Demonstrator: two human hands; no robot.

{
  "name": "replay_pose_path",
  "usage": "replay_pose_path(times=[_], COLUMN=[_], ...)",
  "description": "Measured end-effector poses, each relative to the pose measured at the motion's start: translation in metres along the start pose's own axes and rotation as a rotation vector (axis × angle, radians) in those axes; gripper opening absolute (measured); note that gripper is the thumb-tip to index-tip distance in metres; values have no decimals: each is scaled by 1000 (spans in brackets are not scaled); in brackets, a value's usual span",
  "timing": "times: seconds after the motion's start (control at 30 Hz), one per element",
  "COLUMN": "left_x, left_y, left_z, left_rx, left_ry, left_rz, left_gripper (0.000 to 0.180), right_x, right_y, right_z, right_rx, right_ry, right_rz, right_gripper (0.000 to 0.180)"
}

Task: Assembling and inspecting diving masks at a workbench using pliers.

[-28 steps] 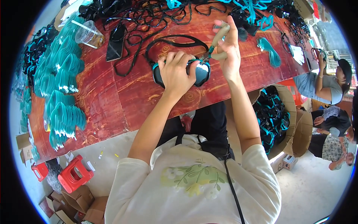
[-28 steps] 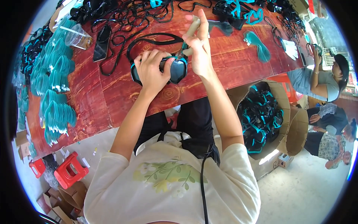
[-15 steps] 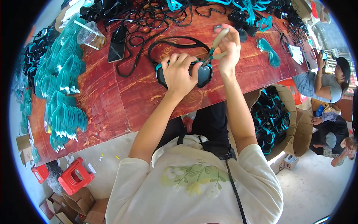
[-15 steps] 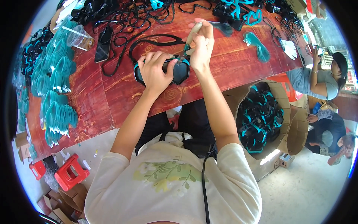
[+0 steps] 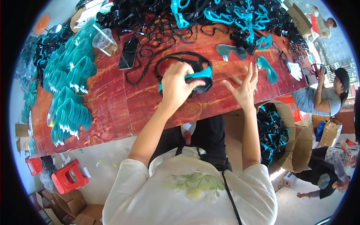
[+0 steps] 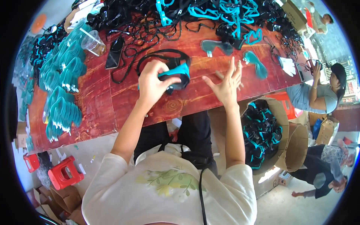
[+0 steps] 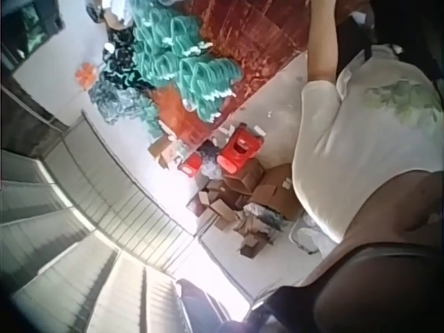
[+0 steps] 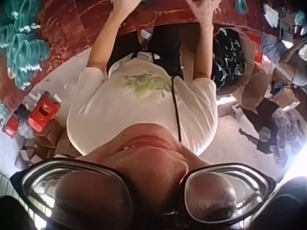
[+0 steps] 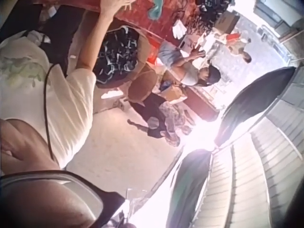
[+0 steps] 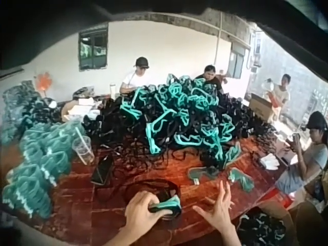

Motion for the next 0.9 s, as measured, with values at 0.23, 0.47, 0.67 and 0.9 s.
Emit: replay_pose_path(times=[0.23, 0.47, 0.67, 0.9], left_x=[3, 4, -10, -3], left_y=[11, 35, 61, 55], left_z=[-30, -70, -46, -43], left_rx=[-602, -698, -305, -358], left_ry=[-238, -288, -108, -146], left_rz=[-904, -524, -315, -607], left_gripper=[23, 52, 30, 22], right_x=[30, 58, 59, 79], right_y=[59, 60, 59, 55], right_z=[-26, -36, -33, -36], right_rx=[-50, 207, 137, 324], right_ry=[112, 120, 168, 158], right_rz=[666, 920, 920, 1079], right_gripper=[71, 39, 40, 36])
Point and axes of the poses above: each hand's wrist, its own z-axis towards the middle knuckle, its own x-axis out of the palm, y = z × x, the point moved 1 cm from there along z, towards the middle knuckle, and after that the axes turned 11 degrees about z, right-handed, at the moved point
